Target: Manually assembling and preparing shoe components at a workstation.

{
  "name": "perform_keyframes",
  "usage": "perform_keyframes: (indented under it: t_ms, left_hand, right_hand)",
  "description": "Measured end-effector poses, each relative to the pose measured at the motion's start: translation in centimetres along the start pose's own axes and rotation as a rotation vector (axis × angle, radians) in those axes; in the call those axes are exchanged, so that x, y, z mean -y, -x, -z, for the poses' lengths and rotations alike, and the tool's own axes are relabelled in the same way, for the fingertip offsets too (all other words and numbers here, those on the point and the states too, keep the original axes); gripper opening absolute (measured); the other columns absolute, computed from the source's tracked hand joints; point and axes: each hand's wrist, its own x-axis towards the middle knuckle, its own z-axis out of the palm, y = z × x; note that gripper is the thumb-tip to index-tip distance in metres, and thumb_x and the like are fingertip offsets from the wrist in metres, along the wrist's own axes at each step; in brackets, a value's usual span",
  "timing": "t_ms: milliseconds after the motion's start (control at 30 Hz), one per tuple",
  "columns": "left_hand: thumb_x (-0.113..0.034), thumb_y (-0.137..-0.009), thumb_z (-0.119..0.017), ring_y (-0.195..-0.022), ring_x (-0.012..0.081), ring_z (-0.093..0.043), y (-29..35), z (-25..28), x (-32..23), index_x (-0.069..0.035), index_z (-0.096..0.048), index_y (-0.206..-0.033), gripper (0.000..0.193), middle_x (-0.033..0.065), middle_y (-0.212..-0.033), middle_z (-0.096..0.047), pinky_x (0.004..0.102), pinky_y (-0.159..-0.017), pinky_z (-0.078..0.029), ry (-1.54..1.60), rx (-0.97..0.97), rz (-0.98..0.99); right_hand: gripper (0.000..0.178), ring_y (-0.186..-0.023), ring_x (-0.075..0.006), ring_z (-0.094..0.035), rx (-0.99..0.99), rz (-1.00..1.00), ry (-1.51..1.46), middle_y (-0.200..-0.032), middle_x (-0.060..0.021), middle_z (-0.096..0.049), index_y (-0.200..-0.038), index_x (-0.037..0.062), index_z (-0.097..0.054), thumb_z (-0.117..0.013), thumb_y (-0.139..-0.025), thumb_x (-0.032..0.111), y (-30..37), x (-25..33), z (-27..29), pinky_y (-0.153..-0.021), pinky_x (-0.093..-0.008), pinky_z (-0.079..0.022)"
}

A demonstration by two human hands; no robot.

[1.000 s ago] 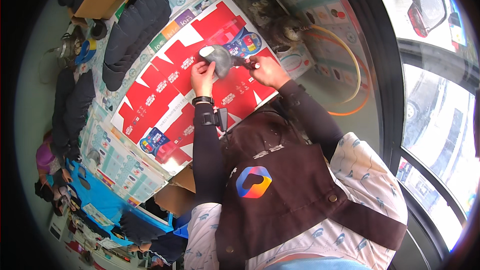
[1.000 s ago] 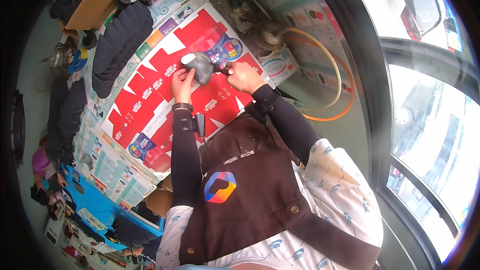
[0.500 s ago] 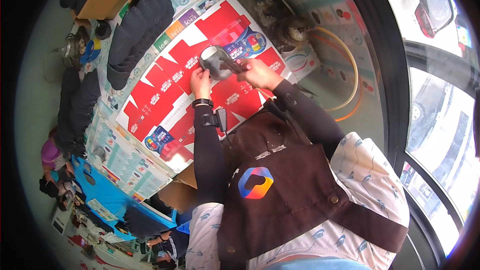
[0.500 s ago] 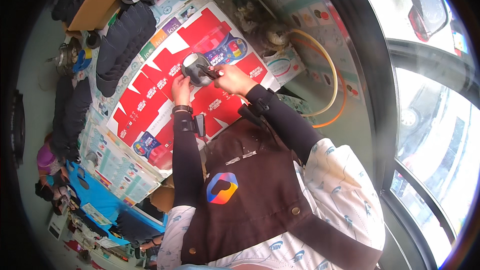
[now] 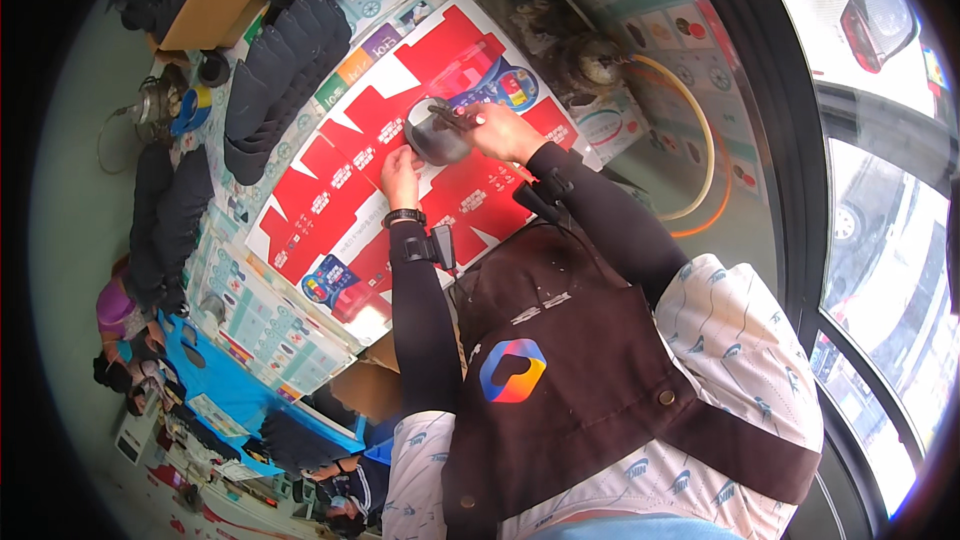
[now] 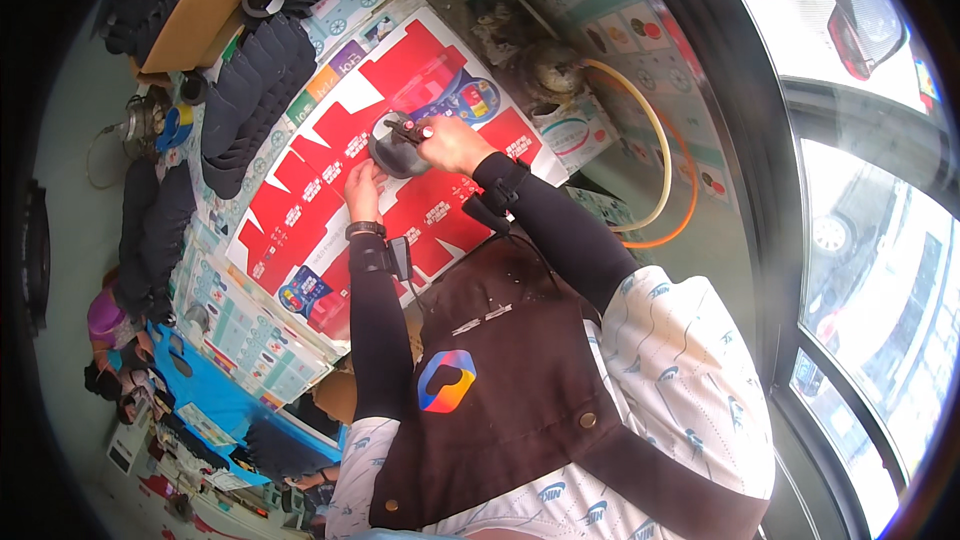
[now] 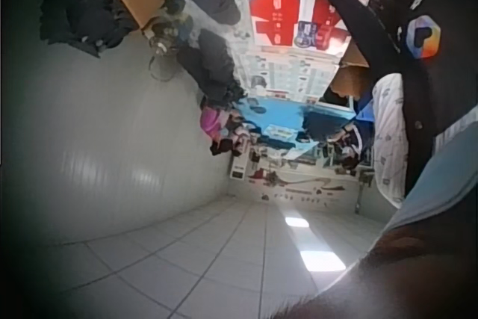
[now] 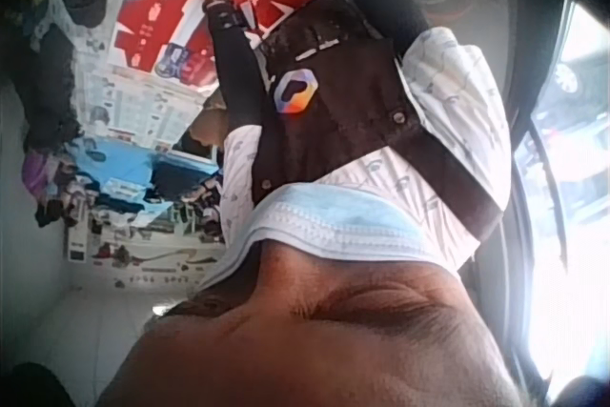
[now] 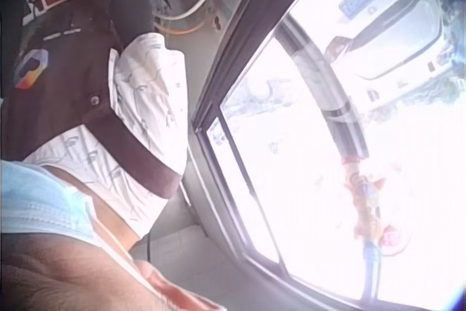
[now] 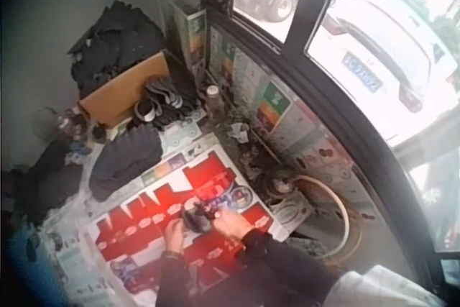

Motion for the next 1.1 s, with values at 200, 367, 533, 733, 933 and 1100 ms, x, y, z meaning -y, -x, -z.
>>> perform_keyframes:
  t_ms: [200, 367, 533, 733, 933, 1100]
  left_hand:
    - [-0.029, -0.103, -0.059, -0.09, 0.0155, -0.067, 0.0, 0.9, 0.4, -0.007, -0.066, -0.122, 0.03, 0.0078, -0.109, -0.076, 0.0322, -0.079, -0.047, 0.008, -0.01, -0.012]
    - [-0.027, -0.103, -0.059, -0.089, 0.0133, -0.065, 0.2, 1.2, 0.2, -0.008, -0.066, -0.122, 0.028, 0.007, -0.109, -0.076, 0.0317, -0.08, -0.047, 0.018, -0.006, -0.022]
    - [-0.026, -0.103, -0.059, -0.089, 0.0124, -0.065, 0.5, 1.8, 0.2, -0.008, -0.066, -0.122, 0.027, 0.0066, -0.108, -0.076, 0.0313, -0.08, -0.047, 0.005, -0.011, -0.019]
    - [-0.022, -0.103, -0.059, -0.08, 0.0096, -0.061, -0.3, 2.5, 1.2, -0.008, -0.068, -0.12, 0.025, 0.0053, -0.105, -0.076, 0.0253, -0.071, -0.046, 0.001, -0.045, -0.053]
    - [-0.014, -0.1, -0.062, -0.072, 0.0055, -0.053, -2.0, 4.1, 1.8, -0.006, -0.071, -0.117, 0.021, 0.0028, -0.096, -0.071, 0.0206, -0.062, -0.041, 0.066, -0.097, -0.094]
    - [-0.014, -0.099, -0.062, -0.075, 0.0069, -0.056, -1.5, 4.1, 0.5, -0.003, -0.075, -0.112, 0.021, 0.0024, -0.094, -0.07, 0.0216, -0.067, -0.044, -0.007, -0.075, -0.091]
  right_hand:
    - [0.039, -0.106, -0.0477, -0.065, -0.013, 0.022, -0.039, -0.108, -0.0288, -0.07, -0.116, 0.0038, -0.071, -0.053, -0.088, 0.025, 0.7, 2.2, 0.4, -0.093, -0.0487, -0.052]
    - [0.038, -0.107, -0.0482, -0.064, 0.015, 0.008, 0.013, -0.106, -0.0292, -0.07, -0.112, 0.0015, -0.072, -0.05, -0.091, 0.025, 0.4, 2.5, 0.2, -0.093, -0.049, -0.052]
    - [0.038, -0.106, -0.0486, -0.064, 0.131, 0.041, 0.065, -0.105, -0.0302, -0.069, -0.11, 0.0009, -0.072, -0.049, -0.09, 0.023, -0.5, 1.3, 0.2, -0.093, -0.0502, -0.052]
    - [0.035, -0.106, -0.0488, -0.064, 0.124, 0.027, 0.017, -0.104, -0.0322, -0.068, -0.107, 0.0002, -0.071, -0.05, -0.088, 0.02, -0.2, 1.9, 0.2, -0.091, -0.0506, -0.052]
    - [0.034, -0.104, -0.0483, -0.064, 0.288, 0.071, 0.142, -0.105, -0.0292, -0.069, -0.108, 0.003, -0.071, -0.049, -0.089, 0.02, -0.4, 0.5, 0.3, -0.088, -0.0496, -0.052]
    - [0.032, -0.101, -0.0478, -0.065, 0.143, 0.102, -0.011, -0.103, -0.0306, -0.069, -0.106, 0.001, -0.071, -0.055, -0.088, 0.022, -0.2, 0.8, 0.1, -0.087, -0.0499, -0.052]
